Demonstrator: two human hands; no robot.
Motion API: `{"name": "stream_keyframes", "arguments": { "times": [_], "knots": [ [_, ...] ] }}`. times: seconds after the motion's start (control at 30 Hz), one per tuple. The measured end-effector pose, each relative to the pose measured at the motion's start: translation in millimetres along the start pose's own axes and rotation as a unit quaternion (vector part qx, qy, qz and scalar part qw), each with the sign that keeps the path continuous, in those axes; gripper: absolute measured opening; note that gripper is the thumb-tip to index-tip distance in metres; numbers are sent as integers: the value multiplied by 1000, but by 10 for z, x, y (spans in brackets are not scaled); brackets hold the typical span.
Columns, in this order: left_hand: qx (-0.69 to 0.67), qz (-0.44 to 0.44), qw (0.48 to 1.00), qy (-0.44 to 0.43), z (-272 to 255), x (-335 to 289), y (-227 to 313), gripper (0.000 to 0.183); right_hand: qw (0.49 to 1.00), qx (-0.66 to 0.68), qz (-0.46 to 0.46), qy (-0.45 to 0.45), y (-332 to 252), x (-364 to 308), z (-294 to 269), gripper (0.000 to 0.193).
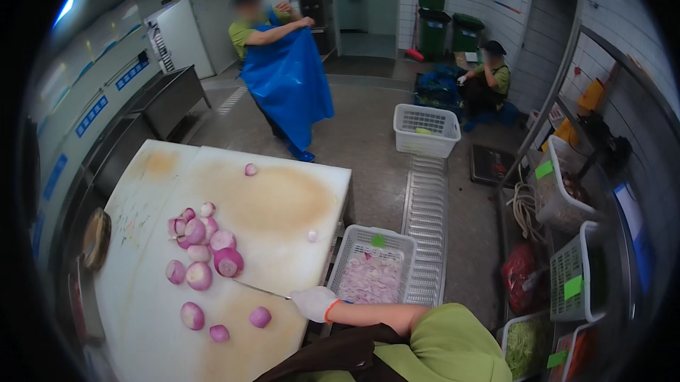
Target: The person slices red onions into thin rings on a white cutting board using a cleaver. The sliced onions are periodically swept into a white plastic basket. The person wears a green shirt and brown apron while working in a commercial kitchen.
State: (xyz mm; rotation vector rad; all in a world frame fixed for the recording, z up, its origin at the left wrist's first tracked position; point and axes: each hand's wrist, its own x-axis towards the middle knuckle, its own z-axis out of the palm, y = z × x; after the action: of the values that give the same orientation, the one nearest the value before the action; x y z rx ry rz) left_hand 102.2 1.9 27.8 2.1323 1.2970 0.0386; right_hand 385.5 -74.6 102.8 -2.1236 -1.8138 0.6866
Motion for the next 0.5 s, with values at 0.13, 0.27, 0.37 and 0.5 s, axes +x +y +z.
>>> {"name": "stream_keyframes", "arguments": {
  "times": [0.13,0.27,0.37,0.5],
  "knots": [
    [63,-78,986,-134,-198,-415,-580,26,1000,-2,-1,18,2,17,56,18],
    [201,-42,951,-231,-860,-978,-938,25,999,-10,-30,35,-37,33,38,19],
    [35,116,957,262,-2061,-830,803,26,999,-23,-22,38,8,44,106,21],
    [20,426,736,526,-2996,-839,1951,33,999,-33,25,10,-42,-11,7,22]
  ]
}}
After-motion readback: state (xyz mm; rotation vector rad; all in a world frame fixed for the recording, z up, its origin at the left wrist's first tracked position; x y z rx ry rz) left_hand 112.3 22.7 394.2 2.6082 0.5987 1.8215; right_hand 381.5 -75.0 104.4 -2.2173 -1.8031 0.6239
